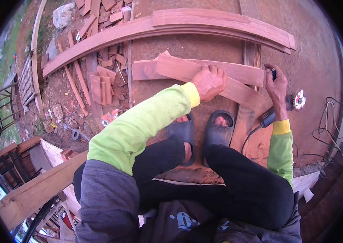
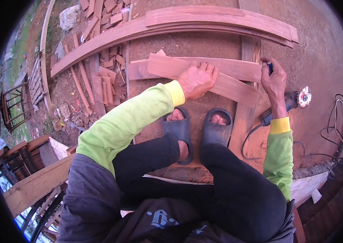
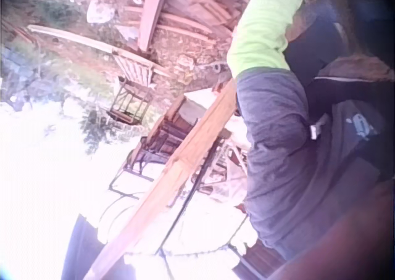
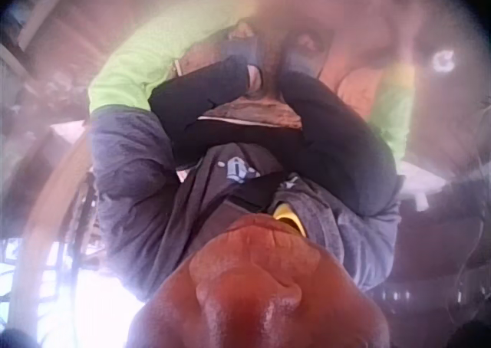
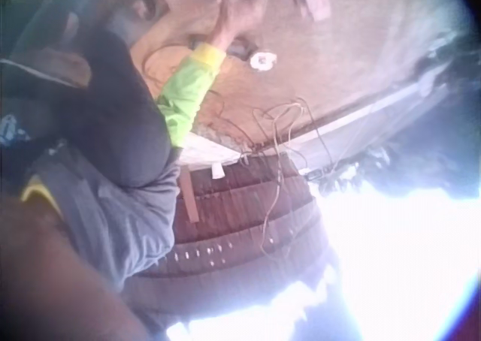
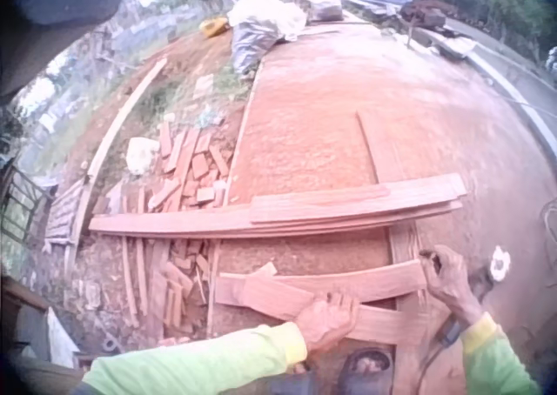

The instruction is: The person marks wooden planks with a pen and then uses an angle grinder to cut them. The person handles the wood pieces one at a time, marking them before cutting and stacking the finished pieces.

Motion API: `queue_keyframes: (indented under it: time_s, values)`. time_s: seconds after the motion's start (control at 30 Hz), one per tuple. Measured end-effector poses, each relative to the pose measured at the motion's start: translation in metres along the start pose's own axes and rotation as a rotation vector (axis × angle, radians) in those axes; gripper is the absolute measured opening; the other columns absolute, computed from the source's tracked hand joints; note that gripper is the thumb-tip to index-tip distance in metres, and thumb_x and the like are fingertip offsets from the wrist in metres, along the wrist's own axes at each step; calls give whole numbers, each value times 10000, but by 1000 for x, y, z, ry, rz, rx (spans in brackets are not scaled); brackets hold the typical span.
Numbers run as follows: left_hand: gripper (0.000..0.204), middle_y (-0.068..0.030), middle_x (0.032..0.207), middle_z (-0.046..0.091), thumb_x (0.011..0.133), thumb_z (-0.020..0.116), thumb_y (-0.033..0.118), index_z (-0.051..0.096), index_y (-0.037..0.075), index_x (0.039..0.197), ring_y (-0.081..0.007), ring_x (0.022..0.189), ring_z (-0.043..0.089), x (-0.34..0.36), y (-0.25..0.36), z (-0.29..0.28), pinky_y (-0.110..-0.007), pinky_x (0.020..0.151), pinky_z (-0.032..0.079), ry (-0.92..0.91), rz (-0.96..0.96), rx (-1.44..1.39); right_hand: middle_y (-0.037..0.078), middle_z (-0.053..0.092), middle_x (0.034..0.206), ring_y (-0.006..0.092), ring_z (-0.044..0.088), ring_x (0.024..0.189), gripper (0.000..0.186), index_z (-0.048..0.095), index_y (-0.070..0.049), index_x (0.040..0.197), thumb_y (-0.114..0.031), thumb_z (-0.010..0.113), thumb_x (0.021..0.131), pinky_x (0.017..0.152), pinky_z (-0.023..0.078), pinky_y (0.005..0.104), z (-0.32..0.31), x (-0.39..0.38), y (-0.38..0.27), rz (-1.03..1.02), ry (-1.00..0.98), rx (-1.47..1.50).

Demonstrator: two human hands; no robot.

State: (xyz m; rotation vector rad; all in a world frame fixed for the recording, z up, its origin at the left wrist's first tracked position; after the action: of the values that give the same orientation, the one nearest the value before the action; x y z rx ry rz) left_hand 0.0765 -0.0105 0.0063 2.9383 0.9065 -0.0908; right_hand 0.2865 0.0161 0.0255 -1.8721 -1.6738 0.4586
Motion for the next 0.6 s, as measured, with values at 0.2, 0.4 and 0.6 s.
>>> queue_keyframes:
  time_s: [0.2, 0.4, 0.6]
  values:
    - [463, -229, 965, 624, 594, 713, 66, 539, -86, 995, -371, 920, 653, -105, 0, -18, -451, 703, 553, -513, 104, -397, 138, 534, 1280, 311, 544, 1104, 682, 490, -51, 1309, -220, 789, 720, 903, 464, 420, 61, -26, -71, -461, -354, -385]
    - [528, -238, 979, 628, 583, 734, 131, 538, -53, 1037, -382, 931, 649, -160, -15, 11, -464, 703, 550, -625, -120, -483, 133, 454, 1357, 301, 476, 1172, 861, 420, -33, 1362, -256, 836, 642, 946, 437, 423, 108, -35, -74, -536, -507, -540]
    - [553, -221, 975, 629, 582, 740, 189, 526, -28, 1044, -394, 937, 636, -144, 4, 43, -488, 745, 530, -476, -229, -606, 124, 523, 1217, 301, 499, 1113, 770, 488, -5, 1265, -248, 833, 621, 926, 468, 409, 116, -22, -70, -547, -528, -471]
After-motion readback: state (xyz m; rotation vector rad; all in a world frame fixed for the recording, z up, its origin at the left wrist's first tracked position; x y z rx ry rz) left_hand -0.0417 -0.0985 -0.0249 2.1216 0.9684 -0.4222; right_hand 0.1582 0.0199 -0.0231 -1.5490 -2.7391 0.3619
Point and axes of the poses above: each hand's wrist, its own x-axis towards the middle knuckle, its own z-axis out of the palm, y = z × x, the point moved 9 cm from there along x, towards the middle knuckle
